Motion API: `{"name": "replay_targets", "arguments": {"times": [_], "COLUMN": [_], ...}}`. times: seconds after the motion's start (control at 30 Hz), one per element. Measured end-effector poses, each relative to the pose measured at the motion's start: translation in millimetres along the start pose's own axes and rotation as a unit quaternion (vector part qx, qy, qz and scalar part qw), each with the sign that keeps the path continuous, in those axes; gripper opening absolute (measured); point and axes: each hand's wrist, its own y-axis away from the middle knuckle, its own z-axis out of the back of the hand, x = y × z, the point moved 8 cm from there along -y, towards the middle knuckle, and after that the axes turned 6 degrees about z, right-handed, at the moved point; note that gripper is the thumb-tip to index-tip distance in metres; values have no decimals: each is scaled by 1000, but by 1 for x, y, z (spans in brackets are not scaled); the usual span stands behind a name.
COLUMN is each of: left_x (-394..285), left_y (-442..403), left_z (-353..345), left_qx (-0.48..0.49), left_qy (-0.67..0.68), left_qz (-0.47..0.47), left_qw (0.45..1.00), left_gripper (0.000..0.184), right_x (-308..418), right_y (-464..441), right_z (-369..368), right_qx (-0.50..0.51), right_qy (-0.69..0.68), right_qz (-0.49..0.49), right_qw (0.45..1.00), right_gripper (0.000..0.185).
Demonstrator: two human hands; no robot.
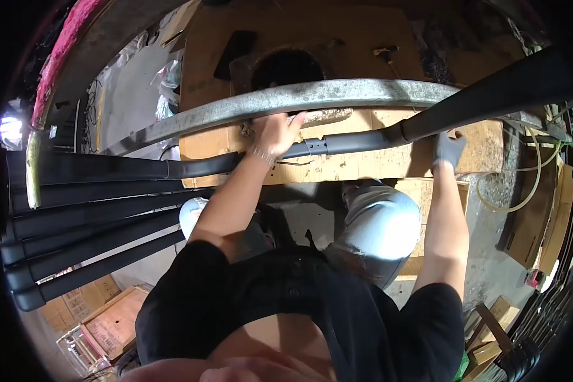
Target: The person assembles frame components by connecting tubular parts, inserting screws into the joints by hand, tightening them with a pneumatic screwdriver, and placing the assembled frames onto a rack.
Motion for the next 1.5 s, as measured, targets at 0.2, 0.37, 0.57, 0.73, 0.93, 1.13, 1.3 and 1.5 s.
{"name": "replay_targets", "arguments": {"times": [0.2, 0.37, 0.57, 0.73, 0.93, 1.13, 1.3, 1.5], "left_x": [127, 139, 128, 127, 122, 123, 123, 122], "left_y": [26, -26, -8, 7, 4, 21, 13, 1], "left_z": [-12, -56, -21, -41, -35, -27, -24, -19], "left_qx": [-167, -46, -106, -100, 11, -286, -251, -126], "left_qy": [445, 448, 272, 303, 285, 343, 310, 307], "left_qz": [198, 202, 203, 180, 236, 53, 106, 170], "left_qw": [858, 870, 935, 930, 929, 893, 911, 928], "left_gripper": [41, 37, 36, 40, 32, 32, 36, 37], "right_x": [204, 167, 191, 184, 186, 192, 195, 146], "right_y": [184, 147, 156, 159, 163, 160, 164, 138], "right_z": [-5, -127, -202, -164, -149, -144, -133, -181], "right_qx": [548, 527, 535, 492, 420, 439, 428, 439], "right_qy": [-45, 156, 154, 102, 60, 84, 77, 126], "right_qz": [158, 103, 269, 163, 253, 176, 191, 344], "right_qw": [820, 829, 786, 849, 869, 877, 880, 820], "right_gripper": [13, 49, 60, 59, 53, 57, 56, 53]}}
